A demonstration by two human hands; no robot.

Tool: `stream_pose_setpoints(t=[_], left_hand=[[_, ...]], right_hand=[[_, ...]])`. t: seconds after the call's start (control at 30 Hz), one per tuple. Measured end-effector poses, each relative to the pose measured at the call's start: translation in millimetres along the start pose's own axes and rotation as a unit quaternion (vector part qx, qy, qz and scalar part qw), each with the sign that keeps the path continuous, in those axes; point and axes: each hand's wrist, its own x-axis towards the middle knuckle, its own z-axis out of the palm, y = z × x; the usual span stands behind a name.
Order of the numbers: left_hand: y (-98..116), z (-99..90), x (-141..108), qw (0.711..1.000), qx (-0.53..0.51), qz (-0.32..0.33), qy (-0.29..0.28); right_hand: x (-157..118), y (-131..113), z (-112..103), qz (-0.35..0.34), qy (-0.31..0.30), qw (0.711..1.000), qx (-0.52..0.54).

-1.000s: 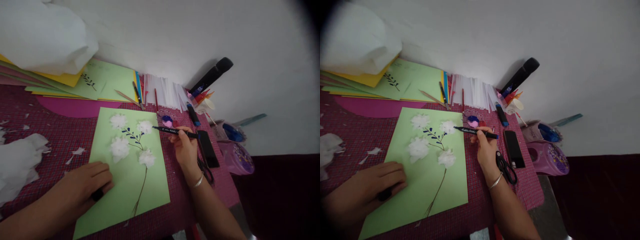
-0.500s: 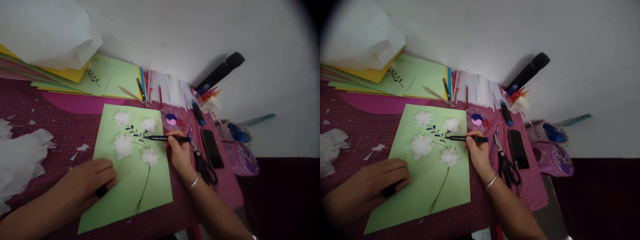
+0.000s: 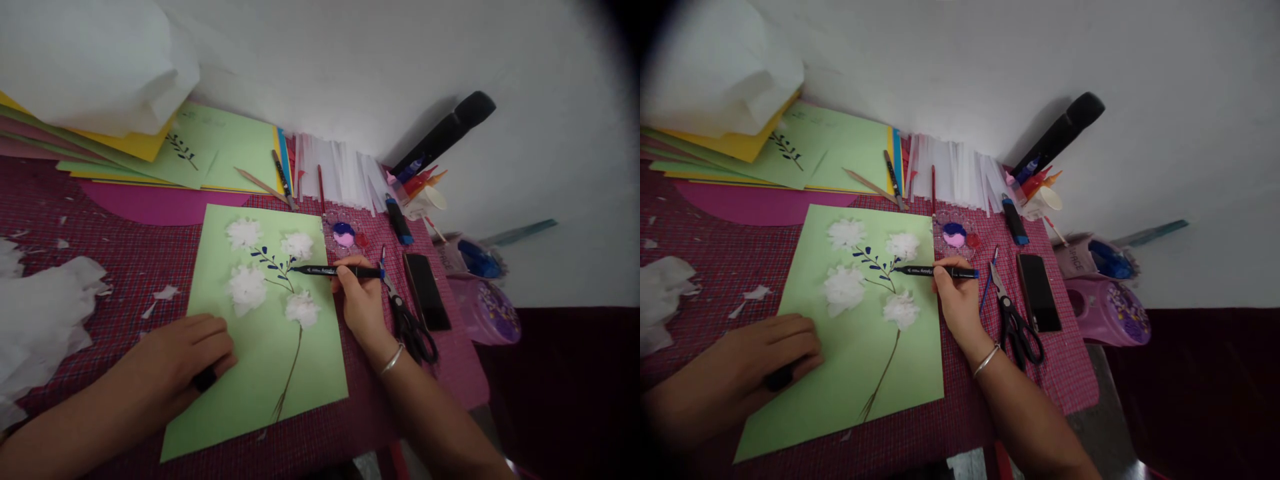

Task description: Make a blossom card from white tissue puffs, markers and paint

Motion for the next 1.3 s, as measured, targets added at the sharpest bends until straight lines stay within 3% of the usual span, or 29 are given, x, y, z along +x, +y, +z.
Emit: stream_pose_setpoints(t=[0.2, 0.4, 0.6, 0.8, 1.03, 1.3], left_hand=[[1.6, -1.1, 2.3, 1.000, 0.012, 0.000, 0.000], [1.7, -1.9, 3.1, 1.000, 0.028, 0.013, -0.001], [0.8, -0.5, 3.2, 0.999, 0.031, 0.016, 0.017], [0.1, 0.7, -0.9, 1.000, 0.024, 0.001, -0.014], [0.6, -0.8, 1.1, 1.000, 0.027, -0.002, -0.014], [0.2, -2.0, 0.4, 0.999, 0.011, -0.016, -0.041]], right_hand=[[0.3, 1.1, 0.1, 0.006, 0.008, 1.000, 0.018], [9.4, -3.7, -4.2, 0.042, 0.015, 0.985, 0.166], [5.3, -3.6, -5.2, 0.009, -0.021, 0.997, 0.073], [1.1, -3.3, -1.3, -0.006, -0.037, 0.999, -0.008], [1.9, -4.2, -1.2, -0.001, -0.032, 0.999, -0.034], [3.7, 0.8, -1.8, 0.003, -0.022, 0.999, 0.023]])
